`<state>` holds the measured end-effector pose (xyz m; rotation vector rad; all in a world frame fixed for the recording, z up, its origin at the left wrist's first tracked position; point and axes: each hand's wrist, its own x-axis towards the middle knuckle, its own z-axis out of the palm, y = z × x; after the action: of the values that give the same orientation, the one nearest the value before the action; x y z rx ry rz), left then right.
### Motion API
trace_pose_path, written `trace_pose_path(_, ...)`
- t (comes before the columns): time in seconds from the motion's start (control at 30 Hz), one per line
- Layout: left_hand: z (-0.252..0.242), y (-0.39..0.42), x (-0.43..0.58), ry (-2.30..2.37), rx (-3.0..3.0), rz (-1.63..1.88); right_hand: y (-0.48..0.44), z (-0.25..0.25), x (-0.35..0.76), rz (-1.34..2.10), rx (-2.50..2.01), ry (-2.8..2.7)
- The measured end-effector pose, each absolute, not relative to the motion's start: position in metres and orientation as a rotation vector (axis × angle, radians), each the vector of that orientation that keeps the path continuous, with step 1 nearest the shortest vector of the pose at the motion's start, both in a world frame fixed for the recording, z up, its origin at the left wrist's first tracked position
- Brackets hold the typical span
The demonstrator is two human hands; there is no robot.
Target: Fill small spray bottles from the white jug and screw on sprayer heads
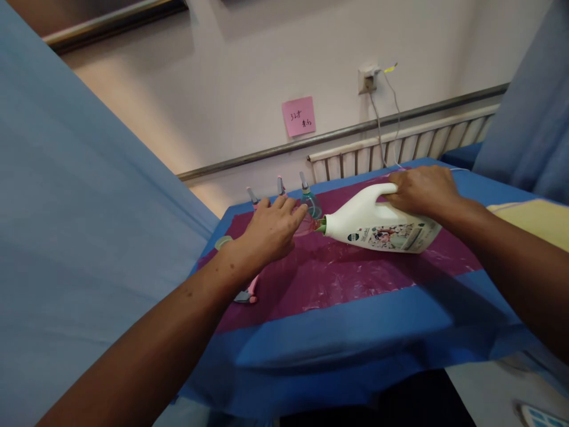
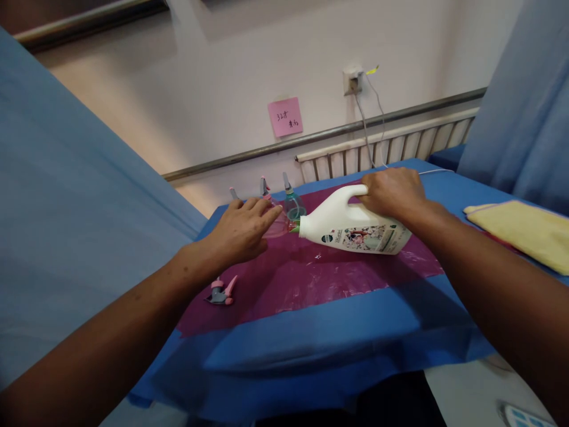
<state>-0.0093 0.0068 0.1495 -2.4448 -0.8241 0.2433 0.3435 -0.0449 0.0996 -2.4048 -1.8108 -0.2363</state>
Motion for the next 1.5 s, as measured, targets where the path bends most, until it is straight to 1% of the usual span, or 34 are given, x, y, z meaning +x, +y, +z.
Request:
trace_pose_path(0.27, 0.152, 0.010, -0.006, -0.768, -2.423, 0.189, -0.044, 0.100, 0.349, -0.238, -2.399, -1.799)
trace_pose_path(0.67, 0.159, 0.012, 0.003, -0.723, -2.394, 0.203, -0.044, 0.098, 0.355, -0.212, -2.394, -1.769)
trace_pose_path(1.5, 0.186, 0.010, 0.028, -0.551, -2.327, 0.159, -0.050, 0.098, 0.364, -0.240, -2.420, -1.724)
